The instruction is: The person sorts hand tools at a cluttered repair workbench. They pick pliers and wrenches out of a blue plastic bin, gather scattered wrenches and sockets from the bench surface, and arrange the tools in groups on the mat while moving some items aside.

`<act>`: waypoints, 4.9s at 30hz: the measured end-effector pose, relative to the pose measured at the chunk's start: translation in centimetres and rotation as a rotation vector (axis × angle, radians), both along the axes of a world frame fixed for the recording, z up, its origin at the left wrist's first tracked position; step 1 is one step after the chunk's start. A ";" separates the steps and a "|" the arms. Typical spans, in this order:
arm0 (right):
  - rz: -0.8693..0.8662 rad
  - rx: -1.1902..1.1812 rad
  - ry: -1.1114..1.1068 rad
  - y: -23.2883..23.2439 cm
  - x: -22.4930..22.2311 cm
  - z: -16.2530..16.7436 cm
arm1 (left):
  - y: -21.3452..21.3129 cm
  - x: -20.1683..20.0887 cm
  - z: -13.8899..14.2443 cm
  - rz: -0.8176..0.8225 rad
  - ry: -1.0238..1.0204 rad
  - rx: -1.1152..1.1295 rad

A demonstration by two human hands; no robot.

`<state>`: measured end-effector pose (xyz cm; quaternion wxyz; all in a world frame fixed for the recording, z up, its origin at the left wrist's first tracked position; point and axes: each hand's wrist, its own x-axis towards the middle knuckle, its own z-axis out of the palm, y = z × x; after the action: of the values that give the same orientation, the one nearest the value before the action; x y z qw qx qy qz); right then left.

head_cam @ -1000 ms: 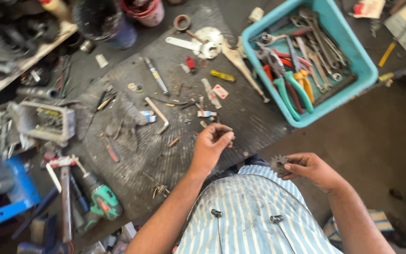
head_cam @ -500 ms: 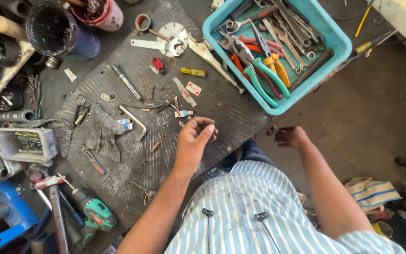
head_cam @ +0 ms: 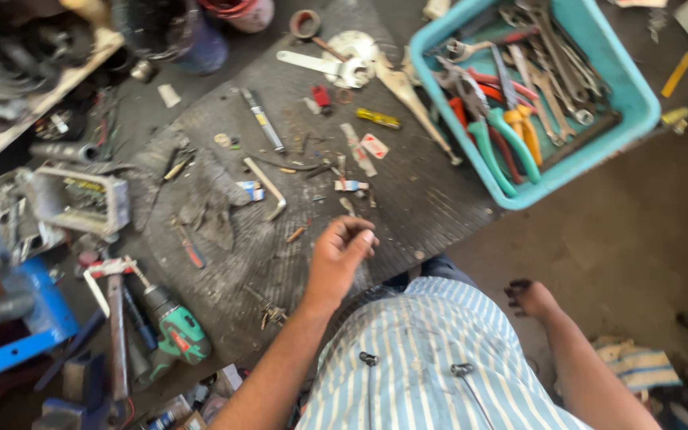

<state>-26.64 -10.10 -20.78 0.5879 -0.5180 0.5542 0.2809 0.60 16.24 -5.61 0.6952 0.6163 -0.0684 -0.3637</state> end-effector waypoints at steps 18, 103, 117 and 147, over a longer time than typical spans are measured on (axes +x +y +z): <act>1.303 -0.398 -0.096 1.2 14.6 17.2 | 8.7 5.5 4.7 -0.043 -1.025 0.796; 1.274 -0.209 -0.901 5.3 28.1 20.5 | 14.6 26.8 0.4 0.281 -1.115 1.264; 1.226 -0.218 -0.826 4.6 28.4 20.2 | 5.6 13.2 3.5 -0.095 -0.767 1.346; 1.212 -0.177 -0.801 4.6 27.9 19.4 | 27.6 27.6 5.5 0.806 -0.941 1.343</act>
<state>1.22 -5.45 -1.39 0.4429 -0.8423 -0.0668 0.3000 28.17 43.80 -0.10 0.1653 0.9532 0.1018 0.2320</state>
